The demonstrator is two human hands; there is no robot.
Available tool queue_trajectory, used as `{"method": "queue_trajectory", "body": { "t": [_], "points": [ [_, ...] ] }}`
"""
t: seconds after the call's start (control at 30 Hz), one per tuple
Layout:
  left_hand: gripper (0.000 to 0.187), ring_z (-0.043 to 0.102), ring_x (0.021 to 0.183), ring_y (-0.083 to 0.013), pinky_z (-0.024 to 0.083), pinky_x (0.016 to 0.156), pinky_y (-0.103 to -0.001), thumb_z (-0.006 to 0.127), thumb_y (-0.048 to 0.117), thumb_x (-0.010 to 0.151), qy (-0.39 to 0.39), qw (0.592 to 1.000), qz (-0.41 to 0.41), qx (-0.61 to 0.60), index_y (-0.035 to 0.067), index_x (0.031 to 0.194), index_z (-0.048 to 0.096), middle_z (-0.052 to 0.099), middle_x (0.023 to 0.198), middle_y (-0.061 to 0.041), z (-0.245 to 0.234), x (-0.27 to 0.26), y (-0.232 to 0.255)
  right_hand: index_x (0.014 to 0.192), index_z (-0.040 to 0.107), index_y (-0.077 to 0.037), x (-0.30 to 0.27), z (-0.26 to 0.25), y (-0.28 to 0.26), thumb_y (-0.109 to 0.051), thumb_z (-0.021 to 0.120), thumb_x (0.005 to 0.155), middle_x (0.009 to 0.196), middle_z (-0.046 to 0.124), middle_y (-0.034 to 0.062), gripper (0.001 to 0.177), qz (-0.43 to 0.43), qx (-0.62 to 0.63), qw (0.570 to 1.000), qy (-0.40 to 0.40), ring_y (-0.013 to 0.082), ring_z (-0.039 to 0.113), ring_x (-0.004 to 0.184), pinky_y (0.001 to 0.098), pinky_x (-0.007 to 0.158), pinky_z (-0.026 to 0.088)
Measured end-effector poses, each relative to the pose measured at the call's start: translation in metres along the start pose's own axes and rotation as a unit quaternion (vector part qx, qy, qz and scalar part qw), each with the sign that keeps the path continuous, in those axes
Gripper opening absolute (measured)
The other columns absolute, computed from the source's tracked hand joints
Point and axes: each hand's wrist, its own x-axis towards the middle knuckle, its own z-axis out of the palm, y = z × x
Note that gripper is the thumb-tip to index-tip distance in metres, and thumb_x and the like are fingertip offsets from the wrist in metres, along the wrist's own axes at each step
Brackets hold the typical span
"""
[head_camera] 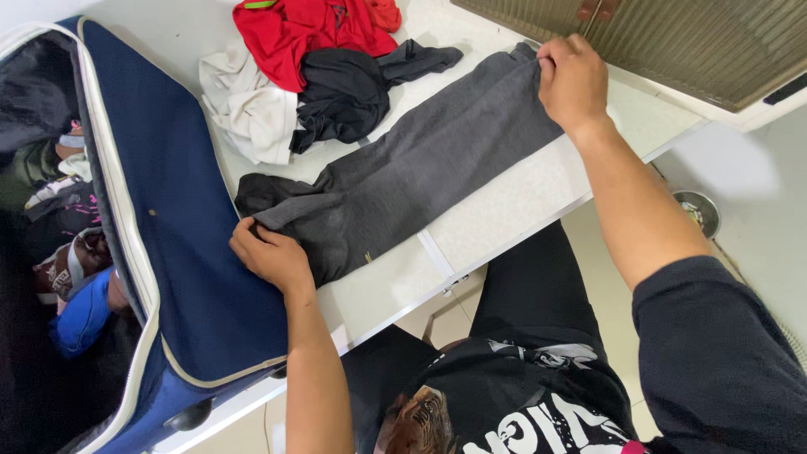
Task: The person folds several garments on a white countertop and places them into an open blue suitcase. Items handled include a blue pouch, a dark gray pair of pants, and a black hoodie. The person smooths and folds each item before packing it.
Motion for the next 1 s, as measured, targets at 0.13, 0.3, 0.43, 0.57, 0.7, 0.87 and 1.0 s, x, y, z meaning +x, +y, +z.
{"method": "queue_trajectory", "body": {
  "t": [0.13, 0.3, 0.43, 0.57, 0.7, 0.87, 1.0],
  "points": [
    [0.026, 0.058, 0.118, -0.0382, 0.046, 0.103, -0.05, 0.056, 0.007, 0.105, -0.016, 1.0, -0.004, -0.007, -0.001, 0.131, 0.056, 0.058, 0.127, -0.021, -0.007, 0.002, 0.009, 0.124, 0.068, -0.002, -0.002, 0.018, -0.027, -0.003, 0.068, 0.094, 0.123, 0.064, 0.0197, 0.03, 0.012, -0.029, 0.999, -0.009, 0.0409, 0.063, 0.108, 0.0474, 0.09, 0.051],
    [0.046, 0.041, 0.142, -0.0434, 0.033, 0.116, -0.058, 0.063, 0.011, 0.098, -0.024, 0.995, 0.094, 0.039, 0.0, 0.142, 0.054, 0.045, 0.151, -0.026, -0.012, -0.019, 0.026, 0.139, 0.062, -0.009, -0.036, 0.034, -0.071, -0.026, 0.067, 0.1, 0.149, 0.05, 0.0205, 0.043, -0.046, 0.004, 0.99, -0.13, 0.0411, 0.045, 0.14, 0.0621, 0.116, 0.031],
    [0.049, 0.036, 0.146, -0.0441, 0.027, 0.118, -0.062, 0.066, 0.019, 0.094, -0.122, 0.981, 0.136, 0.063, 0.005, 0.14, 0.057, 0.042, 0.155, -0.022, -0.01, -0.041, 0.029, 0.147, 0.059, -0.016, -0.047, 0.033, -0.076, -0.04, 0.058, 0.103, 0.162, 0.042, 0.0188, 0.05, -0.023, -0.038, 0.979, -0.2, 0.0396, 0.031, 0.15, 0.0723, 0.119, 0.014],
    [0.044, 0.036, 0.148, -0.0416, 0.023, 0.118, -0.067, 0.065, 0.027, 0.096, -0.218, 0.96, 0.118, 0.127, 0.01, 0.136, 0.062, 0.042, 0.159, -0.016, -0.007, -0.059, 0.036, 0.149, 0.058, -0.019, -0.049, 0.019, -0.06, -0.043, 0.054, 0.104, 0.163, 0.041, 0.0175, 0.052, -0.018, -0.06, 0.976, -0.208, 0.0396, 0.03, 0.151, 0.0736, 0.117, 0.011],
    [0.047, 0.037, 0.144, -0.0399, 0.028, 0.114, -0.064, 0.066, 0.031, 0.095, -0.253, 0.957, 0.117, 0.082, 0.009, 0.137, 0.063, 0.042, 0.158, -0.017, -0.015, -0.078, 0.054, 0.151, 0.056, -0.02, -0.054, 0.002, -0.038, -0.044, 0.054, 0.104, 0.164, 0.04, 0.0168, 0.053, -0.005, -0.063, 0.974, -0.216, 0.0387, 0.029, 0.152, 0.0729, 0.119, 0.011],
    [0.058, 0.034, 0.135, -0.0442, 0.029, 0.101, -0.061, 0.073, 0.027, 0.083, -0.257, 0.964, 0.069, 0.004, 0.01, 0.136, 0.059, 0.038, 0.156, -0.022, -0.035, -0.083, 0.071, 0.152, 0.055, -0.018, -0.062, -0.013, -0.011, -0.043, 0.055, 0.103, 0.165, 0.038, 0.0192, 0.055, 0.0, -0.068, 0.975, -0.21, 0.04, 0.029, 0.153, 0.072, 0.12, 0.012],
    [0.063, 0.043, 0.131, -0.0405, 0.032, 0.103, -0.06, 0.073, 0.019, 0.08, -0.225, 0.973, 0.023, 0.048, 0.009, 0.14, 0.056, 0.05, 0.142, -0.02, -0.047, -0.064, 0.051, 0.143, 0.061, -0.008, -0.062, -0.016, -0.028, -0.031, 0.064, 0.101, 0.16, 0.046, 0.0212, 0.048, -0.028, -0.091, 0.98, -0.172, 0.0418, 0.037, 0.149, 0.0691, 0.116, 0.024]
  ]
}}
